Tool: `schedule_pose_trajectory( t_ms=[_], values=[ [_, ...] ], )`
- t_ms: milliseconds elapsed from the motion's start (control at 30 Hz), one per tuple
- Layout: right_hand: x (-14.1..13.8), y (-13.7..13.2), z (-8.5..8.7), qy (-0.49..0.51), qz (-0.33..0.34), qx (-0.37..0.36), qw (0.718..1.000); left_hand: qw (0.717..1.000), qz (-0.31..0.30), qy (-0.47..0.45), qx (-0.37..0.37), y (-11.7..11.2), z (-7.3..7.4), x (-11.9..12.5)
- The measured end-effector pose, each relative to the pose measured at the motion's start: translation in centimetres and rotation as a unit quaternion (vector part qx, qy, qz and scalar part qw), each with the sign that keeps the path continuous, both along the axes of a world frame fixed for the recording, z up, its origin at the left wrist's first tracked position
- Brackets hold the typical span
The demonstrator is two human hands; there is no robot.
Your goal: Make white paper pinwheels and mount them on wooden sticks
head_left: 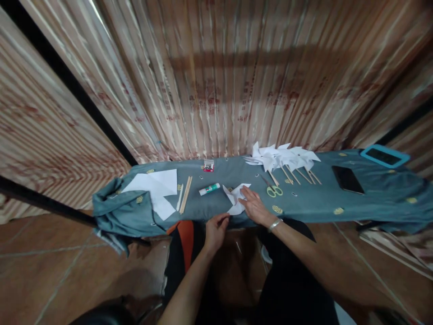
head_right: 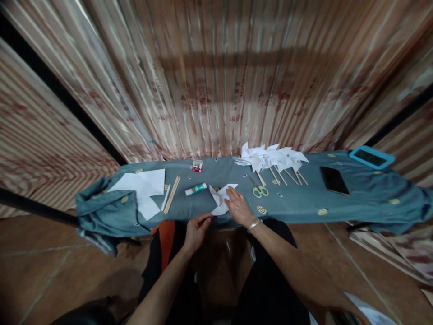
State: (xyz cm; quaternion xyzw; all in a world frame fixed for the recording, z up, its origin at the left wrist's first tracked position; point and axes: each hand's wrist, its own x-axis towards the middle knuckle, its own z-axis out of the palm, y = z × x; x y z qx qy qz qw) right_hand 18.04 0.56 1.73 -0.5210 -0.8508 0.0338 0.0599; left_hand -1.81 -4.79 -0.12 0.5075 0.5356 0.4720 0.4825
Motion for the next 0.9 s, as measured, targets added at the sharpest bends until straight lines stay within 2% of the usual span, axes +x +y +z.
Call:
schedule_pose_trajectory(
  t_ms=[100, 200, 333, 467, 700, 900],
  values=[
    [0.4, 0.1, -0.3, 0.007, 0.013, -0.001, 1.0, 1.0, 0.016, -0.019, -0.007, 0.7, -0.3, 1.3],
    [0.7, 0.1, 0.2, 0.016, 0.013, -0.026, 0.999, 0.999, 0.024, -0.027, -0.006, 0.9, -0.7, 2.0],
    [0.8, 0.3, 1.2, 0.017, 0.003, -0.062, 0.998, 0.999, 0.002, -0.022, 0.028, 0.7, -1.0, 1.9],
    [0.6, 0.4, 1.4, 0.033, 0.004, -0.049, 0.998, 0.999, 0.011, -0.028, 0.032, 0.6, -0.9, 1.6],
    [0.0, -0.5, 0.1, 0.086, -0.024, 0.008, 0.996, 0.998, 0.018, -0.067, -0.003, 0.5, -0.5, 1.6],
    [-0.1, -0.7, -1.2, 0.106, -0.044, 0.031, 0.993, 0.974, 0.074, -0.203, -0.073, 1.0, 0.1, 1.4]
  ],
)
